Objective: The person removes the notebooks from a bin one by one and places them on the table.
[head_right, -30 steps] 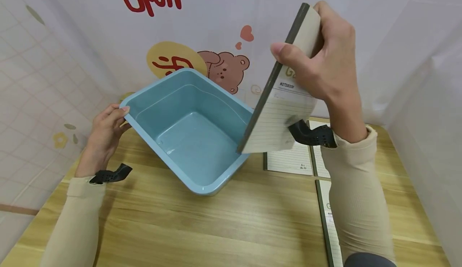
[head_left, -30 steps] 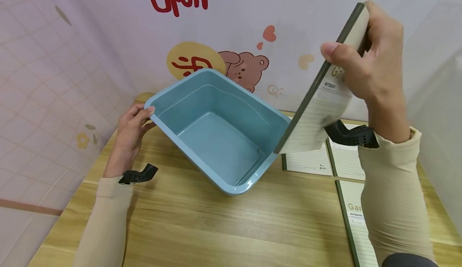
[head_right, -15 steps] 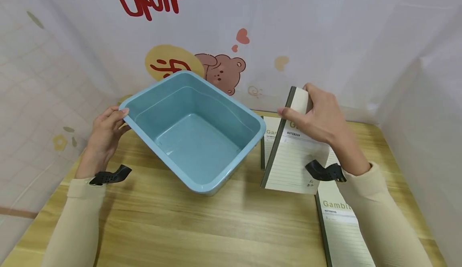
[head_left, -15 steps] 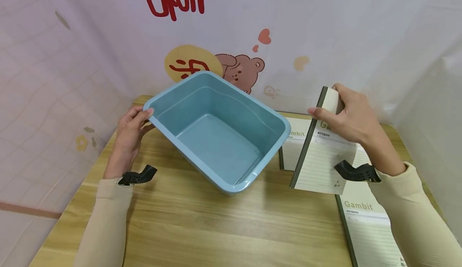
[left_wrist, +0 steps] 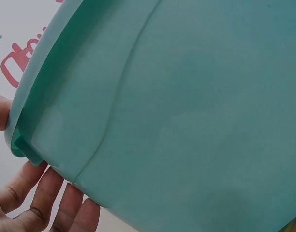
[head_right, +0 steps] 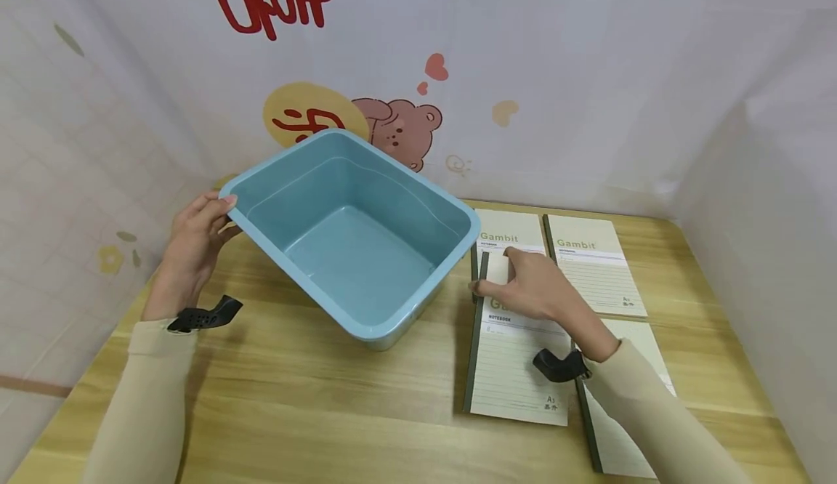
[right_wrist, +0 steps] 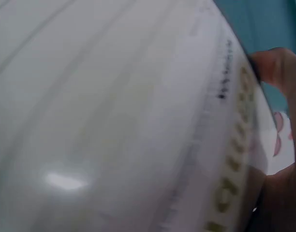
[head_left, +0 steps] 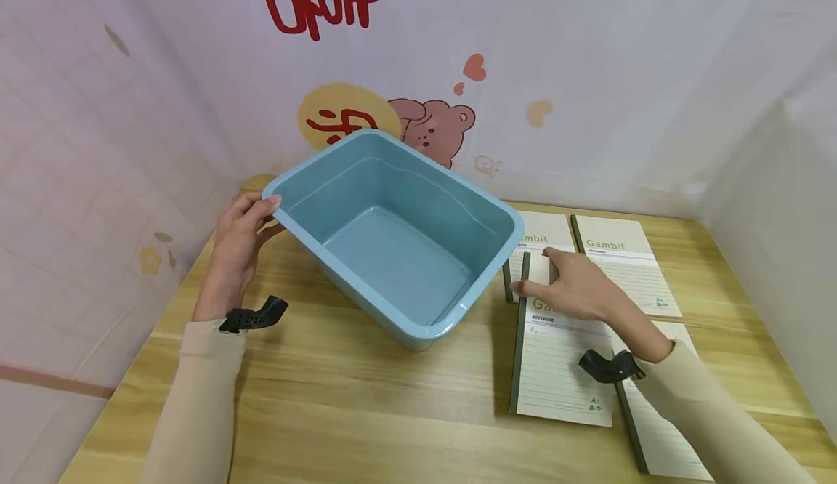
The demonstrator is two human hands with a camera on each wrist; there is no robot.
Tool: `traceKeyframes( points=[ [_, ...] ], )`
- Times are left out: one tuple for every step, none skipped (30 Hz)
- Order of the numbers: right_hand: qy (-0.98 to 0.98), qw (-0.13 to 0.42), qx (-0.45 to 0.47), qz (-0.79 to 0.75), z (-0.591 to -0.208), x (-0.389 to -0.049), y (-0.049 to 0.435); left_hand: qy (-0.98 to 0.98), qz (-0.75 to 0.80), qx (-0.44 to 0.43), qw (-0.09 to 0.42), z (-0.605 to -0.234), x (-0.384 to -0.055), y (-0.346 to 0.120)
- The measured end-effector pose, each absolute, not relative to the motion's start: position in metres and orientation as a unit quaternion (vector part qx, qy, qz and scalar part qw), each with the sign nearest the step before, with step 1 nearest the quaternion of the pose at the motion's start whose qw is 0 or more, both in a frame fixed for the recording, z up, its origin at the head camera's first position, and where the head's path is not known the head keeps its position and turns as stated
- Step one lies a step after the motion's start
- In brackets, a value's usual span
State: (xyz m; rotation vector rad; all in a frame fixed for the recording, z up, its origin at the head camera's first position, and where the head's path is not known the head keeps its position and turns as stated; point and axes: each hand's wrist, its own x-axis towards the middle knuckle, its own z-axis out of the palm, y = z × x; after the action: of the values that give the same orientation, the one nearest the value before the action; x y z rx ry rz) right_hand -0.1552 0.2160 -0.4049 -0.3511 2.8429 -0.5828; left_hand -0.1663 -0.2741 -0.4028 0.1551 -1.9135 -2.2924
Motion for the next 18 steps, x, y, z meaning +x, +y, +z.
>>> traceKeyframes(
  points=[
    [0.967, 0.115, -0.121, -0.193, -0.411, -0.154, 0.215, -0.639, -0.764, 0.052, 0.076, -0.403, -0.167, -0.274],
    [0.967, 0.122, -0.121, -0.186, -0.416, -0.152, 0.214, -0.64, -0.763, 0.053, 0.075, -0.403, -0.167, -0.274],
    [0.967, 0.13, -0.122, -0.179, -0.421, -0.151, 0.213, -0.64, -0.763, 0.053, 0.075, -0.403, -0.168, -0.274],
    [0.967, 0.138, -0.126, -0.172, -0.426, -0.15, 0.213, -0.64, -0.762, 0.053, 0.076, -0.404, -0.168, -0.273],
    [0.967, 0.145, -0.13, -0.163, -0.43, -0.149, 0.212, -0.641, -0.762, 0.054, 0.077, -0.404, -0.169, -0.273],
    [0.966, 0.153, -0.137, -0.156, -0.433, -0.148, 0.213, -0.64, -0.762, 0.054, 0.078, -0.403, -0.17, -0.273],
    [0.965, 0.162, -0.142, -0.148, -0.436, -0.147, 0.213, -0.64, -0.763, 0.054, 0.078, -0.403, -0.17, -0.272],
    [0.964, 0.171, -0.148, -0.141, -0.439, -0.145, 0.214, -0.639, -0.763, 0.054, 0.079, -0.403, -0.17, -0.272],
    [0.962, 0.178, -0.155, -0.134, -0.44, -0.144, 0.215, -0.639, -0.764, 0.054, 0.079, -0.403, -0.171, -0.272],
    [0.961, 0.183, -0.161, -0.129, -0.442, -0.142, 0.216, -0.639, -0.764, 0.053, 0.079, -0.403, -0.171, -0.272],
    [0.96, 0.186, -0.164, -0.125, -0.443, -0.141, 0.218, -0.638, -0.764, 0.053, 0.078, -0.403, -0.171, -0.271],
    [0.96, 0.186, -0.167, -0.123, -0.444, -0.139, 0.219, -0.638, -0.764, 0.052, 0.077, -0.403, -0.171, -0.272],
    [0.961, 0.183, -0.171, -0.121, -0.444, -0.137, 0.221, -0.638, -0.764, 0.052, 0.076, -0.403, -0.17, -0.272],
    [0.96, 0.179, -0.175, -0.122, -0.445, -0.135, 0.222, -0.638, -0.764, 0.051, 0.075, -0.402, -0.17, -0.272],
    [0.96, 0.173, -0.18, -0.123, -0.445, -0.133, 0.224, -0.637, -0.766, 0.05, 0.074, -0.402, -0.169, -0.273],
    [0.96, 0.167, -0.188, -0.124, -0.445, -0.131, 0.225, -0.636, -0.767, 0.05, 0.073, -0.402, -0.168, -0.273],
    [0.959, 0.161, -0.197, -0.126, -0.446, -0.129, 0.227, -0.634, -0.768, 0.048, 0.073, -0.402, -0.167, -0.274],
    [0.957, 0.155, -0.207, -0.129, -0.446, -0.128, 0.228, -0.633, -0.77, 0.047, 0.073, -0.402, -0.166, -0.275]
  ],
)
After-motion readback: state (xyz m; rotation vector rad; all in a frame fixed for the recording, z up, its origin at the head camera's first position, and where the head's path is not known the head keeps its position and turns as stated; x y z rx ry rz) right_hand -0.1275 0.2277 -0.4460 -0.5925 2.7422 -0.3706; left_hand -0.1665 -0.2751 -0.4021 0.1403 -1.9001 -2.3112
